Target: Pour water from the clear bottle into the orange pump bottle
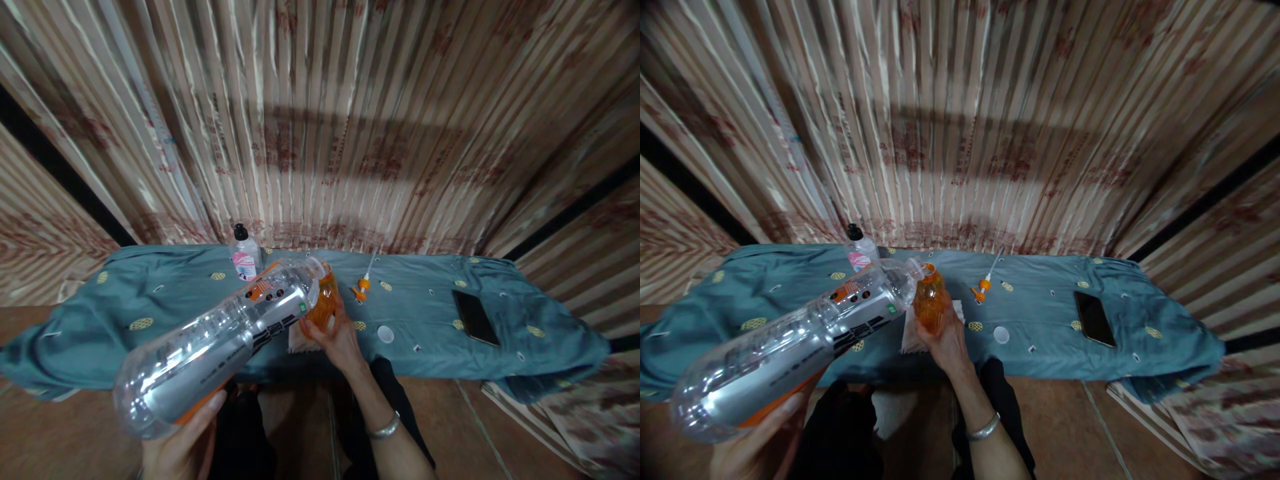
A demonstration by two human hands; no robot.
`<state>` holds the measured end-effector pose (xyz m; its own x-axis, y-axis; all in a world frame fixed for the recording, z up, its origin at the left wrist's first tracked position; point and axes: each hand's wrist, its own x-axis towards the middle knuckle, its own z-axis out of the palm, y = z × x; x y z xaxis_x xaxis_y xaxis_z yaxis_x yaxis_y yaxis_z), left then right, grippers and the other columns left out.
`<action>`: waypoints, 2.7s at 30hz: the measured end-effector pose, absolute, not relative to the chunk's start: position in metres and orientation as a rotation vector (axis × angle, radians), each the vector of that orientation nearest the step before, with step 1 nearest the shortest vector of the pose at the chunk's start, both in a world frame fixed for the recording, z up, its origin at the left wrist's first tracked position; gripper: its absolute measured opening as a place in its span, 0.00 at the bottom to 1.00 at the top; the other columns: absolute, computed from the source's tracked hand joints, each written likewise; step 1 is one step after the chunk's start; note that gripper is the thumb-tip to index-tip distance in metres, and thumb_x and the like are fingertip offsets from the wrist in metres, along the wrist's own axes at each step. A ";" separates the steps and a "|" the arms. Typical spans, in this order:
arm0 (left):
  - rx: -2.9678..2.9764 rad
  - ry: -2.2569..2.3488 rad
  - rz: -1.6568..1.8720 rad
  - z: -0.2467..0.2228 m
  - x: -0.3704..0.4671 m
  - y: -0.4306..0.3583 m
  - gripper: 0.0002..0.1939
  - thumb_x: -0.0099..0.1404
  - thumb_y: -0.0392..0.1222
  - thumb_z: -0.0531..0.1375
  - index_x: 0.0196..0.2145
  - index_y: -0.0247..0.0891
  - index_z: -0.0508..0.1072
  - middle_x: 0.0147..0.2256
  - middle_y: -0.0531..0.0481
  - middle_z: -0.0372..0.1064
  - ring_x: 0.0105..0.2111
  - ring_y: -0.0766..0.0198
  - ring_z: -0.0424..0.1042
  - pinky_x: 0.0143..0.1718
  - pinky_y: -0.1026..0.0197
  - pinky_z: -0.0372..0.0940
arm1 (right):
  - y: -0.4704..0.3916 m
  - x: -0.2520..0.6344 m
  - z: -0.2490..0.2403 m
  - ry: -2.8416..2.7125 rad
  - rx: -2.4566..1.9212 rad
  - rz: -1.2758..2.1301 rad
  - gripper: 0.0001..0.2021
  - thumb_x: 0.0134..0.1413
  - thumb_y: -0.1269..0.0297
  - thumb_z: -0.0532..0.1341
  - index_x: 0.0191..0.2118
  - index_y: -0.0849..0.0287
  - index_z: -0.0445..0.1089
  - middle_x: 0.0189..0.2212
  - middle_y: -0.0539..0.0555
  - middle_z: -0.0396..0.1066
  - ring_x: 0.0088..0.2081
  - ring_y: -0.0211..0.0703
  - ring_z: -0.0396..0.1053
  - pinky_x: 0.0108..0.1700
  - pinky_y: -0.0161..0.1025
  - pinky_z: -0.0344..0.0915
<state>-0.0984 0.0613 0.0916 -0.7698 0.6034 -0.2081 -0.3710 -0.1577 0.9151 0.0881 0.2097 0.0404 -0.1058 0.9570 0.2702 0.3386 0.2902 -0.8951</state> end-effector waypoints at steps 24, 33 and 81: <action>0.315 1.431 2.009 0.100 -0.094 0.060 0.33 0.39 0.41 0.81 0.46 0.48 0.80 0.43 0.57 0.81 0.51 0.56 0.76 0.53 0.64 0.69 | 0.209 0.089 0.042 -1.623 -1.171 0.851 0.37 0.53 0.56 0.68 0.66 0.58 0.60 0.56 0.59 0.76 0.54 0.56 0.78 0.58 0.51 0.74; 0.348 1.392 2.021 0.103 -0.090 0.063 0.34 0.41 0.41 0.80 0.48 0.49 0.79 0.44 0.57 0.80 0.53 0.56 0.76 0.54 0.64 0.67 | 0.210 0.089 0.039 -1.611 -1.172 0.847 0.38 0.53 0.55 0.68 0.67 0.60 0.59 0.57 0.61 0.76 0.56 0.56 0.77 0.60 0.52 0.72; 0.403 1.429 2.034 0.112 -0.083 0.061 0.43 0.39 0.40 0.81 0.55 0.52 0.76 0.46 0.59 0.80 0.46 0.60 0.78 0.50 0.65 0.71 | 0.211 0.091 0.036 -1.645 -1.197 0.828 0.37 0.53 0.55 0.68 0.67 0.57 0.59 0.54 0.60 0.77 0.54 0.58 0.77 0.57 0.53 0.74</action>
<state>-0.0829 0.0608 0.1119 -0.7657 0.6358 -0.0973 -0.3070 -0.2284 0.9239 0.0906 0.2114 0.0356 -0.1147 0.9528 0.2812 0.3411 0.3037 -0.8896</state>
